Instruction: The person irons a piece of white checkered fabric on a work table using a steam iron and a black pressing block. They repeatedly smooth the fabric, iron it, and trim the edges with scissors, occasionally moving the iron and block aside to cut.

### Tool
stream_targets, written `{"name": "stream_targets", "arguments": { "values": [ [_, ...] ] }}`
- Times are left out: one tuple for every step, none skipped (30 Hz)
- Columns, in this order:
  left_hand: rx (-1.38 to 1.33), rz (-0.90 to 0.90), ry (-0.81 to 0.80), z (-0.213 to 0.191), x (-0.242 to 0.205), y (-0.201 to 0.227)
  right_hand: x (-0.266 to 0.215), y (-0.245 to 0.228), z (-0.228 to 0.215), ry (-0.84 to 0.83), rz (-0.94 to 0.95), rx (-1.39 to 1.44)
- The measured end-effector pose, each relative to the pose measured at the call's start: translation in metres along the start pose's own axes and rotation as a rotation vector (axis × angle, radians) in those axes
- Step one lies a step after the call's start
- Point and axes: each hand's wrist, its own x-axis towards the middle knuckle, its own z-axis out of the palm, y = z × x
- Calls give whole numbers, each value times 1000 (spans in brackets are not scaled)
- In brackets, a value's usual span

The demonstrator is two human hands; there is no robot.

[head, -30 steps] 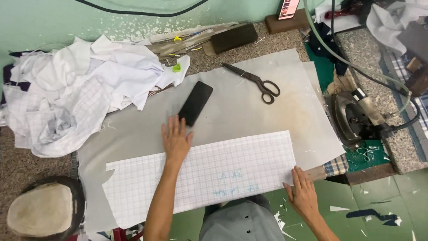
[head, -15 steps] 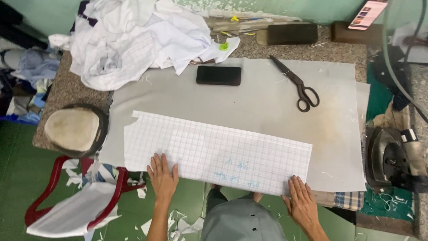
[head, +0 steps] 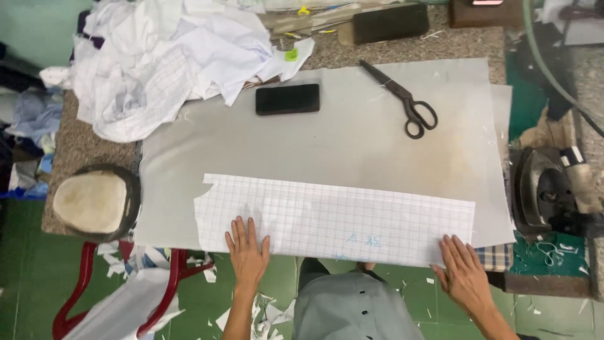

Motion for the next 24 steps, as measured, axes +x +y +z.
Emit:
{"name": "stream_targets", "arguments": {
  "values": [
    [-6, 41, 6, 3, 17, -3, 17, -5, -4, 46, -11, 30],
    [-18, 75, 6, 2, 41, -2, 25, -1, 2, 46, 23, 19],
    [-60, 124, 17, 1, 67, 0, 32, 3, 6, 59, 17, 32],
    [-102, 174, 26, 0, 93, 4, 37, 8, 9, 73, 10, 45],
    [-124, 226, 23, 9, 121, 5, 36, 22, 22, 71, 63, 25],
    [-121, 252, 20, 19, 149, 7, 34, 38, 34, 72, 217, -65],
    [-121, 278, 12, 28, 172, 13, 25, 52, 43, 64, 371, -155],
    [-146, 330, 3, 36, 198, 16, 19, 51, 32, 53, 424, -177],
    [-116, 377, 16, 43, 225, 21, 17, 52, 22, 82, 555, -237],
    [-87, 424, 32, 50, 253, 27, 16, 52, 13, 111, 684, -299],
    [-101, 460, 28, 58, 274, 29, 14, 39, 9, 105, 721, -312],
    [-87, 445, 5, 66, 295, 32, 12, 26, 5, 104, 687, -289],
    [-65, 423, -17, 73, 315, 33, 13, 14, 3, 105, 646, -260],
    [-72, 453, -21, 82, 323, 36, 11, 2, 3, 100, 676, -267],
    [-95, 381, -103, 92, 327, 37, 10, -7, 4, 109, 647, -219],
    [-116, 309, -186, 102, 332, 38, 9, -17, 6, 120, 619, -171],
    [-117, 318, -193, 100, 324, 46, 9, -21, 7, 114, 628, -171],
    [-87, 361, -54, 99, 317, 53, 10, -25, 9, 101, 613, -121],
    [-54, 394, 89, 96, 310, 59, 15, -24, 12, 92, 587, -69],
    [-52, 393, 87, 94, 300, 67, 17, -22, 17, 92, 586, -66],
    [5, 413, 152, 91, 288, 73, 21, -17, 22, 104, 540, -36],
    [64, 433, 216, 88, 275, 80, 25, -12, 28, 116, 494, -6],
    [73, 412, 219, 94, 269, 79, 30, -4, 30, 120, 471, 0],
    [65, 374, 204, 100, 262, 79, 35, 3, 31, 115, 409, 26]
  ]
}}
